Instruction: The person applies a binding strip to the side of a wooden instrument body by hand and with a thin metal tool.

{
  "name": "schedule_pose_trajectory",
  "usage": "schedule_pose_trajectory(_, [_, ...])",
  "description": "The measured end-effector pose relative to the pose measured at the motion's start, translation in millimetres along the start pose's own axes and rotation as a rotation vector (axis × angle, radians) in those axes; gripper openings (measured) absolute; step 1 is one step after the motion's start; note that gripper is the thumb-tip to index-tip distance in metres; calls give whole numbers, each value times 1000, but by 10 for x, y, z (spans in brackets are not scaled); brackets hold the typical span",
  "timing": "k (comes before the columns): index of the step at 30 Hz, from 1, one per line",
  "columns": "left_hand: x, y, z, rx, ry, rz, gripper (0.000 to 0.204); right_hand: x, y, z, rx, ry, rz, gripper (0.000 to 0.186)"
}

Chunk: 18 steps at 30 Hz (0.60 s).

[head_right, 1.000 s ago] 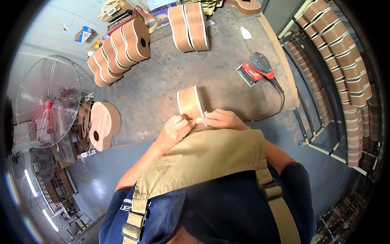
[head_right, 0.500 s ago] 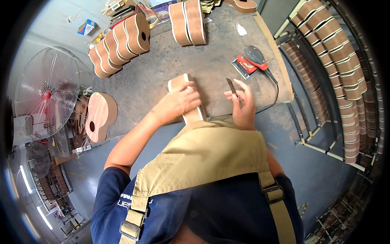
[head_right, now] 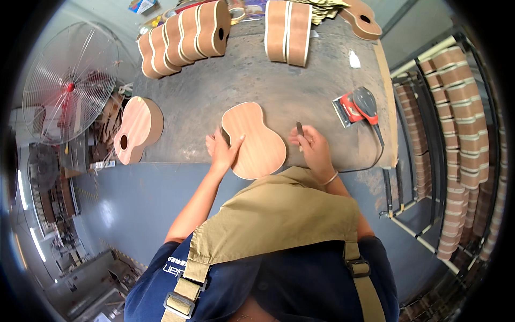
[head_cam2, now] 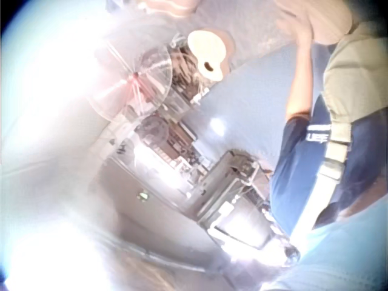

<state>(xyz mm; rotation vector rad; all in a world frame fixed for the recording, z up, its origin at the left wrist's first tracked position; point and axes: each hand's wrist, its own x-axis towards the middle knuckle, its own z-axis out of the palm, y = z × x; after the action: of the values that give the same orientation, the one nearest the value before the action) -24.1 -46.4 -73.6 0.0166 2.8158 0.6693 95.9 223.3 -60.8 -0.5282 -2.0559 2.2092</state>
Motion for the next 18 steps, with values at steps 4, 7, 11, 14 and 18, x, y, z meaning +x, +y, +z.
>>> schedule_pose_trajectory(4, [124, 181, -26, -40, 118, 450, 84, 746, 160, 159, -39, -99, -141, 22])
schedule_pose_trajectory(7, [308, 194, 99, 166, 91, 704, 65, 1389, 166, 352, -286, -226, -350, 22])
schedule_pose_trajectory(11, [383, 262, 117, 111, 74, 625, 62, 1894, 184, 618, -395, -445, -376, 21])
schedule_pose_trajectory(14, [405, 269, 139, 127, 72, 614, 62, 1977, 356, 643, -362, -483, -405, 22])
schedule_pose_trajectory(18, [386, 222, 154, 127, 78, 614, 63, 1667, 569, 549, -375, -332, -309, 22])
